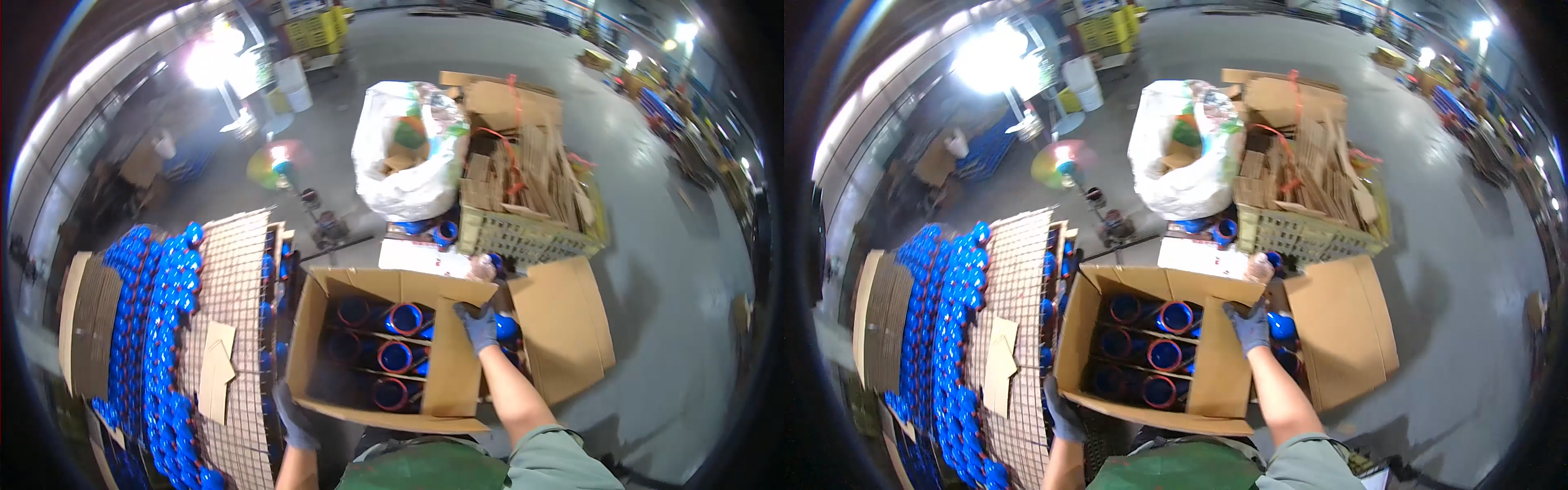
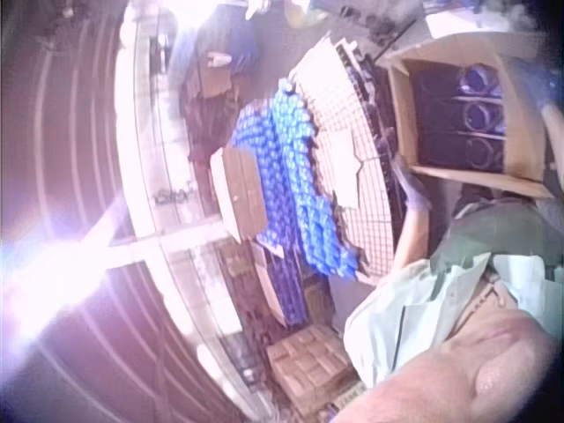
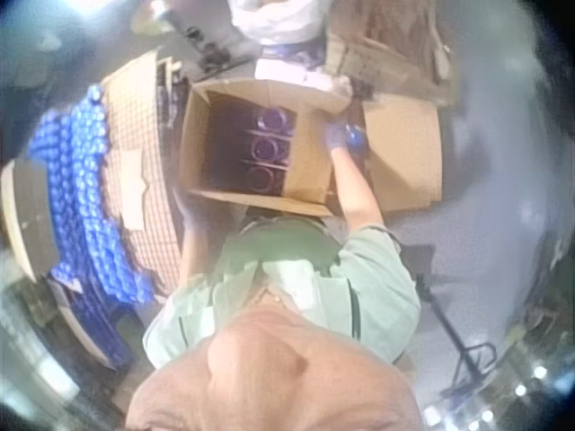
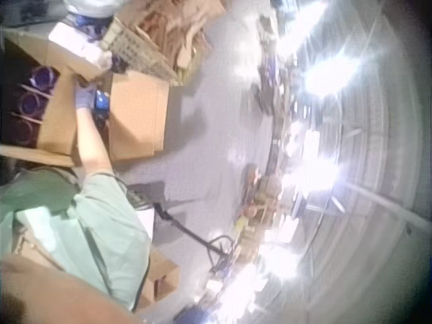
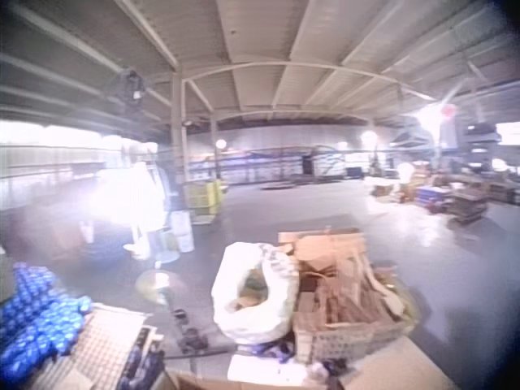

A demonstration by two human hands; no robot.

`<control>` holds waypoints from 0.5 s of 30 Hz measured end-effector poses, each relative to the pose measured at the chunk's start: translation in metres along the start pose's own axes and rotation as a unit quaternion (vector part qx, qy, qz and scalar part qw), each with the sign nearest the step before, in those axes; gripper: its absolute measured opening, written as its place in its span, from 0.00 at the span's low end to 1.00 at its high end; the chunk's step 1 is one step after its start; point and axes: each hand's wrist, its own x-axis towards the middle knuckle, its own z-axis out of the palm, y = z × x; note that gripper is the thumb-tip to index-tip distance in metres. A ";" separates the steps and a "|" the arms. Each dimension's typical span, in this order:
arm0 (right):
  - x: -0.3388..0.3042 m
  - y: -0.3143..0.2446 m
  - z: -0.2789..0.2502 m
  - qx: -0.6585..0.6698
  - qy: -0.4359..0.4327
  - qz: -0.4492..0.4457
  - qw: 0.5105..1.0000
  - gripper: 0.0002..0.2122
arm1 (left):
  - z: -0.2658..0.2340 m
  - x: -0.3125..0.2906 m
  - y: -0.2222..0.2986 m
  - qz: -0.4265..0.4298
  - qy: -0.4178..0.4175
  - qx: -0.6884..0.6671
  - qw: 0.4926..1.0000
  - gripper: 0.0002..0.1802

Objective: The person places blue valve components into a cardboard box, inserting cardboard dividers between the components. They then fold the cardboard flaps down to close the box.

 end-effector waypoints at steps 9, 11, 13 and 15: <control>0.000 -0.007 -0.034 -0.113 -0.029 0.023 0.993 0.15 | -0.093 -0.032 -0.085 -0.144 0.198 -0.013 0.969 0.27; -0.003 -0.059 -0.024 -0.206 -0.062 0.064 0.975 0.15 | -0.151 0.023 -0.172 -0.221 0.197 0.066 0.953 0.24; -0.001 -0.076 -0.028 -0.245 -0.079 0.040 0.965 0.16 | -0.188 0.071 -0.251 -0.289 0.144 0.105 0.941 0.21; 0.003 -0.090 -0.029 -0.307 -0.141 -0.008 0.941 0.15 | -0.213 0.103 -0.335 -0.340 0.115 0.100 0.928 0.31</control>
